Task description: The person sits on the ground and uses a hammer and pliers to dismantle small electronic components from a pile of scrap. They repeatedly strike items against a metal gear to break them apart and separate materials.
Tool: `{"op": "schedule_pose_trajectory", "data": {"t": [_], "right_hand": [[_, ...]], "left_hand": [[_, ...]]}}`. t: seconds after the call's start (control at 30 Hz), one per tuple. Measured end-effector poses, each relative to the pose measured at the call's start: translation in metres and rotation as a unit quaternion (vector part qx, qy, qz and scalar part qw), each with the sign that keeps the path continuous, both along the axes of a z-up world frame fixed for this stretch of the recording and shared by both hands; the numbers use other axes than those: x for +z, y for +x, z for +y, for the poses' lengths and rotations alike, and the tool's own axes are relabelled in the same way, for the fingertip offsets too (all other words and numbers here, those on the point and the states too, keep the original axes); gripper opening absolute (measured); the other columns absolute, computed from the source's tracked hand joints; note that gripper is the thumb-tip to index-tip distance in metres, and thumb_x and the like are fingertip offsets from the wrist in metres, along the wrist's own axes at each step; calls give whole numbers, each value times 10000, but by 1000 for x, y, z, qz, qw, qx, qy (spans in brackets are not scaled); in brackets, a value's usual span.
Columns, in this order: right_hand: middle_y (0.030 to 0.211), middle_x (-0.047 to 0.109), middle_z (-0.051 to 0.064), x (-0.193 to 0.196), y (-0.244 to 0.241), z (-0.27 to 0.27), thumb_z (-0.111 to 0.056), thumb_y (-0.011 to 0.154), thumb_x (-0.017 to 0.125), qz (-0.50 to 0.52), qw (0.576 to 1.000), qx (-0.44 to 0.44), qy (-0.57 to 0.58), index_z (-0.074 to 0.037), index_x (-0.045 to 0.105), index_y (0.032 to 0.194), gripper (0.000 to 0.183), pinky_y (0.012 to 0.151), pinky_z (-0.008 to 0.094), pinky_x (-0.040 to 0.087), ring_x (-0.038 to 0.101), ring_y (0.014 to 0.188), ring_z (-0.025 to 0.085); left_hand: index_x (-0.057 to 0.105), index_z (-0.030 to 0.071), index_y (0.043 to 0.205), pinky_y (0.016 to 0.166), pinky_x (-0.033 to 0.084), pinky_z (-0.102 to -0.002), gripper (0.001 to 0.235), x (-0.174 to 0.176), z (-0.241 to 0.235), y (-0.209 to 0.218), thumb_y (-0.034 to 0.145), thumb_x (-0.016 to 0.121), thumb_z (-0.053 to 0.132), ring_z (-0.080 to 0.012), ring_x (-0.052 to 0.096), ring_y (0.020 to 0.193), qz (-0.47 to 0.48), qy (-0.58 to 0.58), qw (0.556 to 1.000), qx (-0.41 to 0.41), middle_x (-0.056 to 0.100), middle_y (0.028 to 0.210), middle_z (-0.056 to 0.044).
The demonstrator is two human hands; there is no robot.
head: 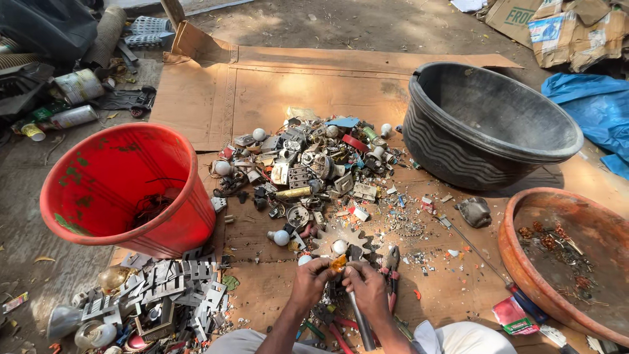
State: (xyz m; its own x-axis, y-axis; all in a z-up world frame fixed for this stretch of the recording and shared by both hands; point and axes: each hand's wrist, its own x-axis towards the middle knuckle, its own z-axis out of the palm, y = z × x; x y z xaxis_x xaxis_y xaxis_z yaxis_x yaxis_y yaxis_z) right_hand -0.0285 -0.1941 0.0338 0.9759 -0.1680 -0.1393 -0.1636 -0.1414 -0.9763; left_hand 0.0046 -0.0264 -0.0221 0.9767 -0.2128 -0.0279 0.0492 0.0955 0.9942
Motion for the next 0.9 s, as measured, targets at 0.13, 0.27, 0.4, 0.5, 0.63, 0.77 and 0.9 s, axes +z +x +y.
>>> {"op": "schedule_pose_trajectory", "data": {"t": [0.13, 0.27, 0.4, 0.5, 0.63, 0.77, 0.9], "right_hand": [[880, 761, 72, -2, -9, 7, -116, 956, 632, -69, 990, 13, -125, -16, 741, 1098, 205, 643, 297, 599, 739, 734, 144], [924, 756, 68, -4, -15, 19, -104, 968, 600, -87, 983, 27, -160, -22, 726, 1095, 197, 666, 277, 608, 735, 762, 132], [891, 761, 109, -12, -13, 23, -125, 1000, 580, -38, 998, 9, -39, -21, 725, 1121, 215, 680, 293, 619, 731, 763, 155], [894, 754, 111, -12, -12, 19, -126, 1011, 561, -42, 998, 20, 34, -14, 721, 1125, 226, 704, 302, 634, 737, 776, 160], [904, 746, 86, -10, -15, 19, -117, 1009, 552, -32, 996, 37, 72, -11, 718, 1123, 227, 712, 309, 635, 737, 783, 154], [893, 733, 83, -25, -12, 26, -102, 996, 576, -35, 994, 23, 103, 0, 713, 1112, 206, 683, 321, 635, 732, 754, 164], [834, 732, 98, -30, -20, 32, -143, 999, 603, -3, 999, 10, 38, 11, 720, 1091, 215, 646, 318, 596, 702, 722, 171]], "left_hand": [[732, -30, 1102, 839, 619, -308, 246, 5, 5, -7, 875, 647, 12, -146, 742, 870, 98, -121, 987, -32, 767, 975, -78], [711, -73, 1064, 761, 646, -326, 248, 6, 4, -9, 966, 650, 147, -179, 750, 778, 200, -188, 961, 14, 745, 929, -127], [698, -63, 1033, 623, 610, -363, 267, 0, 9, -9, 979, 648, 193, -204, 697, 655, 205, -228, 943, 128, 717, 848, -149], [707, -29, 1058, 653, 599, -416, 277, 8, 25, -7, 943, 673, 220, -225, 699, 673, 255, -70, 945, 194, 723, 833, -152], [731, 53, 1082, 740, 599, -425, 324, 32, 75, -13, 870, 705, 296, -248, 679, 828, 150, 424, 865, 222, 678, 995, -148], [643, -25, 1214, 825, 560, -430, 481, 39, 66, -18, 877, 719, 311, -249, 670, 942, 24, 316, 914, 252, 688, 1042, -163], [733, -12, 1095, 747, 573, -348, 277, 26, 22, -31, 914, 708, 197, -166, 695, 833, 150, -10, 988, 43, 768, 930, -82]]}}
